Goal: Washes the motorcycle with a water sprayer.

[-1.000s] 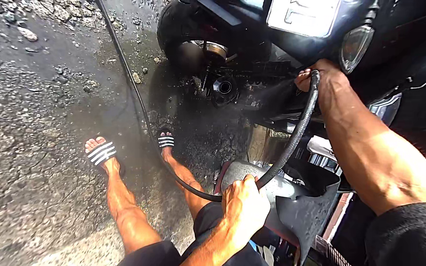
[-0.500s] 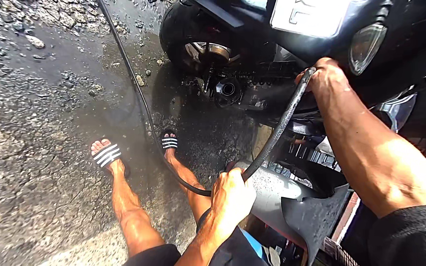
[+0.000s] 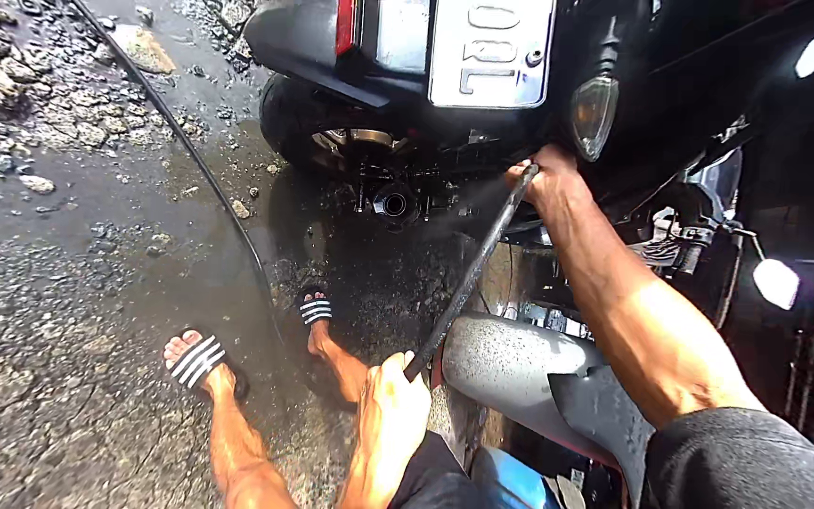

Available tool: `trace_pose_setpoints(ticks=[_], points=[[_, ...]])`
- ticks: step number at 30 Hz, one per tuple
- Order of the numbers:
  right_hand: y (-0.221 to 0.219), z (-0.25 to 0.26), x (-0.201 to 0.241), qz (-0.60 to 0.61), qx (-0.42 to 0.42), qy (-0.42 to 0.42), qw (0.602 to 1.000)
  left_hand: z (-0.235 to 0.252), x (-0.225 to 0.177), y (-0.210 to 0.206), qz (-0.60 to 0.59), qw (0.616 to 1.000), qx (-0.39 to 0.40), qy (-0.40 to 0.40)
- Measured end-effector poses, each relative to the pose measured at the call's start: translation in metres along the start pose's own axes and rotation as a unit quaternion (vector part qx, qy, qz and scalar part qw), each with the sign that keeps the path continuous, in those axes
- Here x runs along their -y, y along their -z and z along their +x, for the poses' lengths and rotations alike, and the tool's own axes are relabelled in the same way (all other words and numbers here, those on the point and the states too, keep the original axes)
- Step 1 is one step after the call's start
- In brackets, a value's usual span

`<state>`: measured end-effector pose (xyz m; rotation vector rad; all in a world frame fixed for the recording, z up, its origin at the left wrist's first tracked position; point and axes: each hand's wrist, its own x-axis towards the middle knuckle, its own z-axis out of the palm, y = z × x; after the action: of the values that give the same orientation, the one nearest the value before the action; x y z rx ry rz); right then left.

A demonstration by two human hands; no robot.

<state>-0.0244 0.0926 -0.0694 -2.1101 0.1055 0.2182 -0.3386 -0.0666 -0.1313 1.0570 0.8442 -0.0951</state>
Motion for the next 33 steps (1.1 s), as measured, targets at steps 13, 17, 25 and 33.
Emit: trace_pose_setpoints(ticks=[13, 17, 25, 33], points=[[0.060, -0.032, -0.006, -0.093, 0.070, -0.057, 0.992, -0.035, 0.021, -0.066, 0.144, 0.964, 0.209, 0.082], [0.049, -0.042, -0.001, -0.072, 0.042, -0.019, 0.996, -0.038, 0.022, -0.057, 0.127, 0.973, 0.173, 0.087], [0.026, -0.012, 0.023, 0.105, 0.074, -0.058, 0.990, -0.023, -0.015, -0.016, 0.093, 0.991, 0.085, 0.038], [0.010, -0.008, 0.004, 0.086, 0.066, -0.017, 0.994, -0.020, -0.004, 0.017, 0.139, 0.984, 0.071, 0.084]])
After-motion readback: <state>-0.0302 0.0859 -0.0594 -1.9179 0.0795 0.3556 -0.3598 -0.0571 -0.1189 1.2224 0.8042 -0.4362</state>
